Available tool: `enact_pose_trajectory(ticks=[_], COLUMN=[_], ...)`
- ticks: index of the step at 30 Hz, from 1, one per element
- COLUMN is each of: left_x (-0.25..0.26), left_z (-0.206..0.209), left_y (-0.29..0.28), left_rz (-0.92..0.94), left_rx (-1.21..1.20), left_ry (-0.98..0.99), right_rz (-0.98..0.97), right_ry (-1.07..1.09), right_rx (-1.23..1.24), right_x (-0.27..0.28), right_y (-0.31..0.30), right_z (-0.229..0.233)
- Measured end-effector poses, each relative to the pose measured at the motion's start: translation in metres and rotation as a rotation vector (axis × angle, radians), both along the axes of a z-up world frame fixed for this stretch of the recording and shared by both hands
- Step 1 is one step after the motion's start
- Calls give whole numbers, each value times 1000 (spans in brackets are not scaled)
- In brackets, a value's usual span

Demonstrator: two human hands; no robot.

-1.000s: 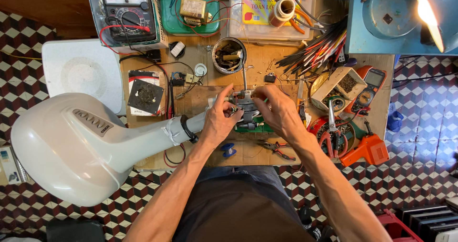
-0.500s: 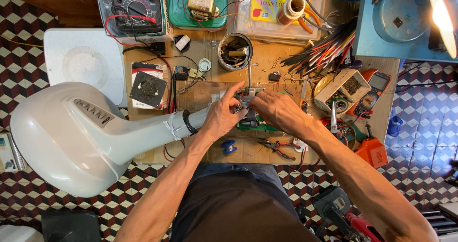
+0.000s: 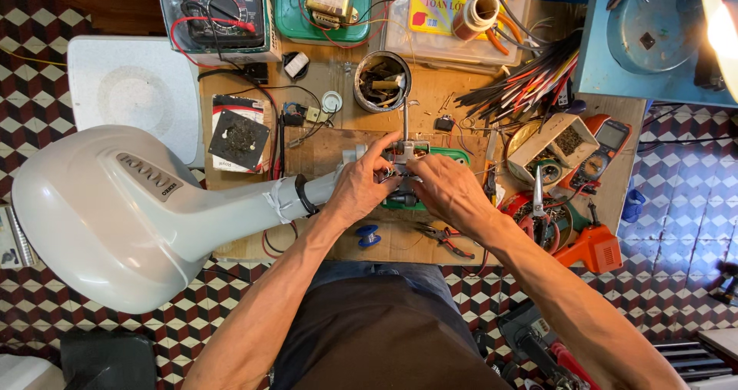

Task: The person manipulates wires on a small electrical component, twisting and arranging them by hand. They then use an orange heat gun to apply heat to the component while holding it steady.

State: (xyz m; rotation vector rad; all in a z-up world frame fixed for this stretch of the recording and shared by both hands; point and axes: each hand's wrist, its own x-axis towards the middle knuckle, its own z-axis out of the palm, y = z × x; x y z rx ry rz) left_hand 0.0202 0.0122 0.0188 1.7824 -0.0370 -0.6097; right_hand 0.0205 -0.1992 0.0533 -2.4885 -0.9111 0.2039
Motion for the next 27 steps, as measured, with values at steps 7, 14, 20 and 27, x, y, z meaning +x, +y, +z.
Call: enact_pose_trajectory(ticks=[7, 14, 20, 27], left_x=[0, 0, 1, 1], left_z=[0, 2, 2, -2], left_y=[1, -1, -2, -1], left_rz=[-2, -63, -61, -60], left_rx=[-19, 46, 21, 18], left_ry=[-19, -94, -65, -82], right_rz=[148, -599, -717, -19], right_ry=[-45, 1211, 1135, -20], right_rx=[-62, 230, 194, -18], right_x=[8, 19, 3, -6], right_y=[-6, -6, -9, -7], right_z=[-7, -28, -12, -4])
